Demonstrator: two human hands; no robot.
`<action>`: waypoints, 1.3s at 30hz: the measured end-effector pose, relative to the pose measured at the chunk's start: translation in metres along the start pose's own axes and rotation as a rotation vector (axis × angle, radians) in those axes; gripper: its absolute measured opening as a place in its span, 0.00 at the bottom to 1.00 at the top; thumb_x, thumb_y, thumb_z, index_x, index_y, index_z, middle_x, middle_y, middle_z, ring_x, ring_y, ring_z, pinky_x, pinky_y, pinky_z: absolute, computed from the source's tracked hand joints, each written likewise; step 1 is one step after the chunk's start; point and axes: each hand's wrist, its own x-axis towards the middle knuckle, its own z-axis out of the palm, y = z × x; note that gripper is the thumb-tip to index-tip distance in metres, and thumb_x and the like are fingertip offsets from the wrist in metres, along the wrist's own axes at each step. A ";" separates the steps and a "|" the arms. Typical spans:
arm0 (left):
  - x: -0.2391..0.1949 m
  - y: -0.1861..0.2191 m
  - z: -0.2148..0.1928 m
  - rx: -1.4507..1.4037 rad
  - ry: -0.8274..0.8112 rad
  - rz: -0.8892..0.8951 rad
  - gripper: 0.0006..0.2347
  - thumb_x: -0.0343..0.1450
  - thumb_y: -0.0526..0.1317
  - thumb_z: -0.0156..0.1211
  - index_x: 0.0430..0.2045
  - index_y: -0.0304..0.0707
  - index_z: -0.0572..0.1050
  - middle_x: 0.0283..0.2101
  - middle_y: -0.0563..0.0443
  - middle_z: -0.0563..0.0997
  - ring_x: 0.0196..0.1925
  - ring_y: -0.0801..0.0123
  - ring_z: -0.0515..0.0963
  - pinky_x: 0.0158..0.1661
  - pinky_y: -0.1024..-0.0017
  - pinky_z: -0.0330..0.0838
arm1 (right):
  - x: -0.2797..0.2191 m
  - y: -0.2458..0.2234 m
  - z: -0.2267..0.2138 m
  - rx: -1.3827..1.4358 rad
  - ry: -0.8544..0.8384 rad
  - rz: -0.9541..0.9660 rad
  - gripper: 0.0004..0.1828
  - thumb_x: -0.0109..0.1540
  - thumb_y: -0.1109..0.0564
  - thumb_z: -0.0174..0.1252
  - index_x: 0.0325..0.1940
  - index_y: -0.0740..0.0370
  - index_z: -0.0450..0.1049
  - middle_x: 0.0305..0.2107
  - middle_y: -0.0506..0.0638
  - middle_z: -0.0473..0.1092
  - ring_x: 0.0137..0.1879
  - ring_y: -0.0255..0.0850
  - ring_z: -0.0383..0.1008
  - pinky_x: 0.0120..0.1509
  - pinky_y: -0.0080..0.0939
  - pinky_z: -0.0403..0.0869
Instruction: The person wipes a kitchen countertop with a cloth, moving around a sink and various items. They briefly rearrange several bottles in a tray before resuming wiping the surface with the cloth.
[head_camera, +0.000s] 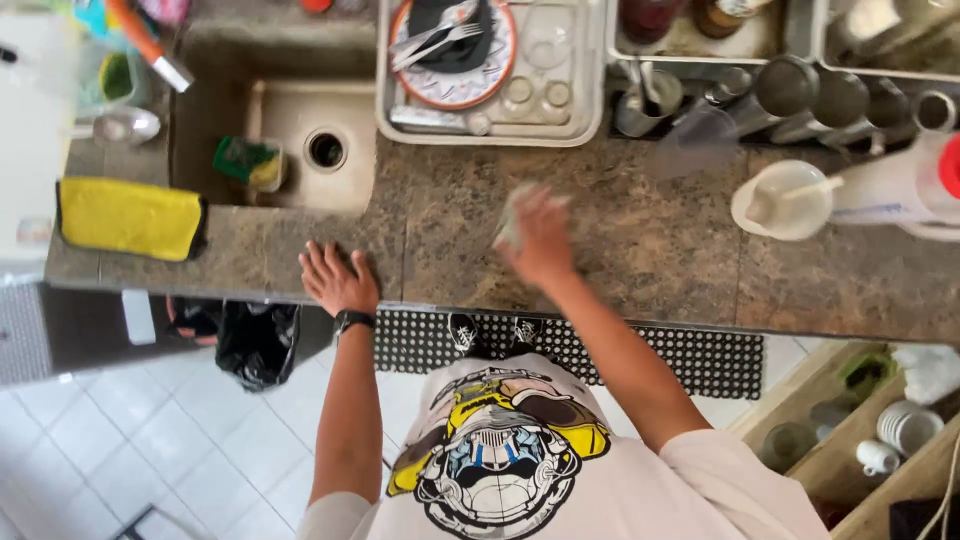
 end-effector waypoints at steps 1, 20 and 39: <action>0.000 0.000 0.003 0.004 0.018 0.005 0.23 0.77 0.56 0.47 0.63 0.46 0.63 0.74 0.43 0.57 0.76 0.49 0.53 0.70 0.49 0.46 | -0.011 -0.012 0.002 0.061 0.005 -0.120 0.41 0.67 0.34 0.53 0.75 0.62 0.62 0.69 0.79 0.54 0.69 0.76 0.62 0.69 0.79 0.63; 0.001 0.004 0.001 0.010 0.034 -0.038 0.24 0.75 0.60 0.50 0.62 0.52 0.63 0.73 0.46 0.59 0.76 0.50 0.53 0.71 0.52 0.44 | -0.023 0.030 -0.058 -0.022 -0.084 0.114 0.45 0.66 0.32 0.60 0.76 0.66 0.62 0.67 0.73 0.60 0.74 0.69 0.60 0.74 0.77 0.57; 0.001 -0.001 -0.004 -0.116 0.080 -0.094 0.25 0.72 0.62 0.55 0.57 0.50 0.69 0.73 0.45 0.61 0.76 0.49 0.56 0.70 0.51 0.49 | -0.018 0.020 -0.037 -0.103 -0.157 0.238 0.52 0.67 0.29 0.57 0.80 0.69 0.54 0.71 0.78 0.51 0.76 0.74 0.51 0.75 0.78 0.54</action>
